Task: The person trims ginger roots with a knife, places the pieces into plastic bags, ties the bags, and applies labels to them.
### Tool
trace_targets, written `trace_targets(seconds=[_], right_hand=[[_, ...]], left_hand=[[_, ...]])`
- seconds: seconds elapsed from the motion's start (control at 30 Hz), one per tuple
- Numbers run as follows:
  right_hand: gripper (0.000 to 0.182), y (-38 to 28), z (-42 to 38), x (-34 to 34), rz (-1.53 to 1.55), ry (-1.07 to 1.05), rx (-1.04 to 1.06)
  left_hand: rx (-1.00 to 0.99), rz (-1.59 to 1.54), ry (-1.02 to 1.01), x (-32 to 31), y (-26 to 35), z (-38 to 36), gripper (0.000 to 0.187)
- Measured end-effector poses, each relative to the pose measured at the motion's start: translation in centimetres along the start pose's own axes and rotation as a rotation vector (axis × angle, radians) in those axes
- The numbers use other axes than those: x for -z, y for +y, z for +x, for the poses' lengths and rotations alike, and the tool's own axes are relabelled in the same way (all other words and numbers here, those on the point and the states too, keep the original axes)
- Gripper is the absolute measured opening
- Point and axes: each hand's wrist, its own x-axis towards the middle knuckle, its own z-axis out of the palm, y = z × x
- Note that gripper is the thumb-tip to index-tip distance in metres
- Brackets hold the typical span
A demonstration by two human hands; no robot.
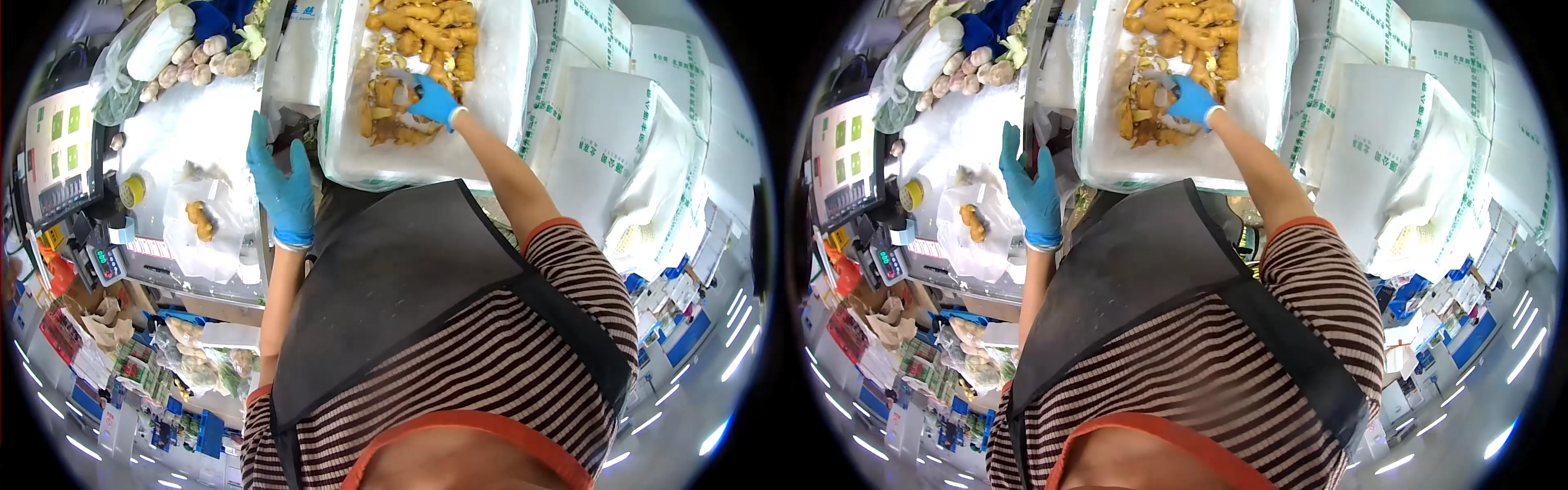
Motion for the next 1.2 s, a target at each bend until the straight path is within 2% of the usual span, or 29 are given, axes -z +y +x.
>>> trace_targets(seconds=[0.07, 0.13, 0.17, 0.2, 0.27, 0.33, 0.4, 0.43, 0.53, 0.57, 0.67, 0.7, 0.8, 0.83, 0.9, 1.03, 1.1, 1.2], right_hand=[[0.067, -1.5, -2.2, 2.3, 0.089, -0.086, 0.05], [0.065, -6.1, -6.3, 5.1, 0.289, -0.147, -0.043], [0.064, -7.3, -7.7, 5.9, 0.392, -0.175, -0.091], [0.065, -7.1, -8.0, 6.1, 0.44, -0.151, -0.032], [0.067, -8.0, -9.2, 6.6, 0.55, -0.094, 0.109], [0.07, -10.6, -10.3, 7.0, 0.57, -0.027, 0.222], [0.072, -12.5, -11.4, 7.1, 0.498, 0.05, 0.271], [0.065, -14.7, -12.7, 8.1, 0.502, -0.077, 0.136], [0.059, -13.8, -12.5, 7.2, 0.549, -0.076, 0.166], [0.047, -12.6, -12.4, 7.0, 0.673, 0.027, 0.182], [0.037, -12.8, -11.9, 7.4, -0.041, 0.554, 0.338], [0.038, -12.3, -11.2, 7.4, -0.343, 0.654, 0.528], [0.041, -12.4, -12.3, 6.2, -0.893, 0.607, 0.43], [0.044, -12.1, -12.0, 5.7, -1.015, 0.66, 0.437], [0.042, -12.2, -11.5, 5.0, -1.022, 0.67, 0.439], [0.038, -11.1, -10.7, 4.1, -0.949, 0.668, 0.445], [0.035, -7.8, -9.0, 2.8, -0.76, 0.573, 0.433], [0.027, -7.5, -8.1, 2.0, -0.632, 0.488, 0.382]], left_hand=[[0.041, -0.113, -0.046, -0.9, -0.2, 0.4, 0.055], [0.111, -0.182, -0.162, -2.1, -1.8, 0.2, 0.051], [0.078, -0.203, -0.238, -3.0, -1.7, 0.2, 0.046], [0.013, -0.223, -0.314, -4.2, -2.5, 0.1, 0.049], [0.257, -0.442, -0.536, -7.3, -2.7, -0.4, 0.058], [0.107, -0.313, -0.681, -9.9, -1.4, -0.3, 0.075], [0.042, -0.533, -0.722, -11.8, 0.5, -0.1, 0.082], [0.009, -0.642, -0.744, -12.2, 1.3, 0.2, 0.085], [0.278, -0.597, -0.907, -11.9, 3.0, 1.8, 0.085], [0.211, -0.582, -0.793, -12.7, 1.9, 1.6, 0.081], [0.325, -0.535, -0.797, -11.8, 2.2, 2.0, 0.077], [0.256, -0.503, -0.758, -12.0, 1.9, 1.9, 0.074], [0.195, -0.334, -0.651, -12.3, 1.8, 1.6, 0.068], [0.202, -0.304, -0.652, -12.3, 2.0, 1.5, 0.065], [0.216, -0.244, -0.65, -12.2, 2.6, 1.3, 0.057], [0.366, -0.245, -0.697, -12.0, 3.1, 1.3, 0.046], [0.486, -0.268, -0.739, -11.8, 3.2, 0.9, 0.043], [0.43, -0.33, -0.704, -12.3, 1.6, 0.3, 0.042]])
